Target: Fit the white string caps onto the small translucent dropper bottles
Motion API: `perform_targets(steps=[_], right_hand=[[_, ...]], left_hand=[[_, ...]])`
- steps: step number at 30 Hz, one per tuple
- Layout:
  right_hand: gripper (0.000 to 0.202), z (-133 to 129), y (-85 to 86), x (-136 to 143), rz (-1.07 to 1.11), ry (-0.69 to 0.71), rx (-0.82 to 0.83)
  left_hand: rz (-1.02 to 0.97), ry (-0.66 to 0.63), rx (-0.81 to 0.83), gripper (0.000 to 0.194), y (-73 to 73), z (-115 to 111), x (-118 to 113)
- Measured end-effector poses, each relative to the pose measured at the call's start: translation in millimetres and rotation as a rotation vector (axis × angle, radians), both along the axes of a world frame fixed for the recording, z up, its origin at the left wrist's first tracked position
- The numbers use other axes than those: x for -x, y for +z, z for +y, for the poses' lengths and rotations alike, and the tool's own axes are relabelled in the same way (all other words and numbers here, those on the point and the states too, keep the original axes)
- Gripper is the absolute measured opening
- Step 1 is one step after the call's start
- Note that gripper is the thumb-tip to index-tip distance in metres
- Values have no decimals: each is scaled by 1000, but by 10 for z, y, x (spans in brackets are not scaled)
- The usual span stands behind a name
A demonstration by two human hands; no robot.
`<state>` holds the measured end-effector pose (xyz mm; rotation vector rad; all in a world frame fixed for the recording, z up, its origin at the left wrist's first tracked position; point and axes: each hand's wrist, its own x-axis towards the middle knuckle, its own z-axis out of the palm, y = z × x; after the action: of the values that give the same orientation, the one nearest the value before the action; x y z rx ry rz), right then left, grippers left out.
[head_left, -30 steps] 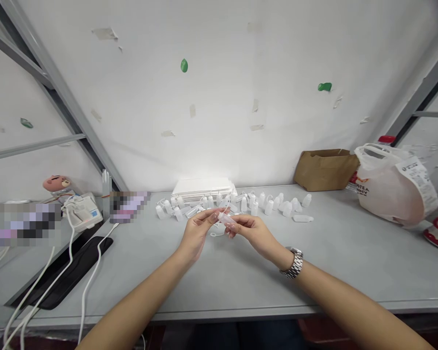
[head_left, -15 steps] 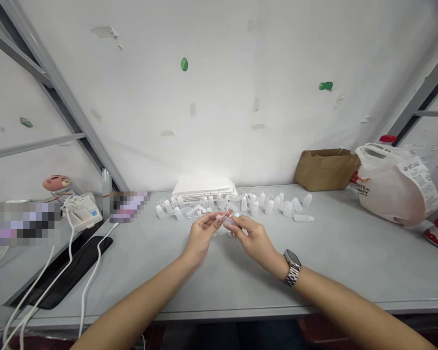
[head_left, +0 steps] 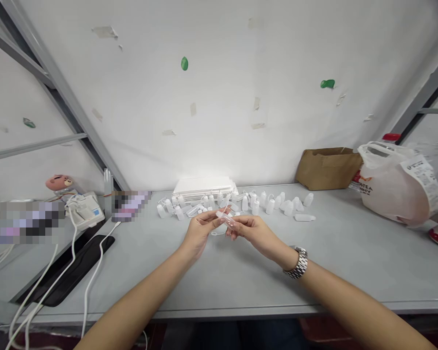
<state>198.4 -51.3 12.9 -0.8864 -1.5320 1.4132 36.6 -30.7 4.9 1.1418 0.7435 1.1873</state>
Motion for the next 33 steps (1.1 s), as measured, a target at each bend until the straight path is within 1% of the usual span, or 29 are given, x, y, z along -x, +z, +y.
perform_targets(steps=[1, 4, 6, 8, 11, 13, 15, 17, 19, 23, 29, 33], right_hand=[[29, -3, -2, 4, -13, -27, -9], [37, -6, -28, 17, -58, -137, -56], [34, -4, -49, 22, -87, -198, -103], [29, -2, -59, 20, -98, -204, -133], [25, 3, -54, 11, -85, -129, -129], [23, 4, -45, 6, -64, -64, -111], [23, 2, -39, 3, -42, 3, -87], [23, -4, -35, 1, -32, 57, -66], [24, -12, -33, -2, -32, 88, -58], [24, -32, -10, -9, -48, 104, -68], [25, -63, 40, -27, -128, 121, -105], [27, -54, 20, -38, -173, 123, -122]], left_hand=[[19, 29, -3, 25, -5, -3, -4], [76, 95, -9, 29, -11, -14, -22], [77, 88, -17, 30, 2, -22, -27], [32, 41, -6, 34, 21, -22, -18], [-27, -73, 73, 40, 38, -6, 15], [-36, -132, 106, 35, 34, 11, 39], [-49, -153, 109, 26, 27, 21, 55], [-68, -156, 118, 17, 28, 22, 64], [-64, -149, 129, 14, 42, 16, 68], [-4, -116, 97, 20, 80, 9, 81], [72, -158, 41, 17, 98, 18, 121], [103, -114, -14, 19, 91, 25, 120]])
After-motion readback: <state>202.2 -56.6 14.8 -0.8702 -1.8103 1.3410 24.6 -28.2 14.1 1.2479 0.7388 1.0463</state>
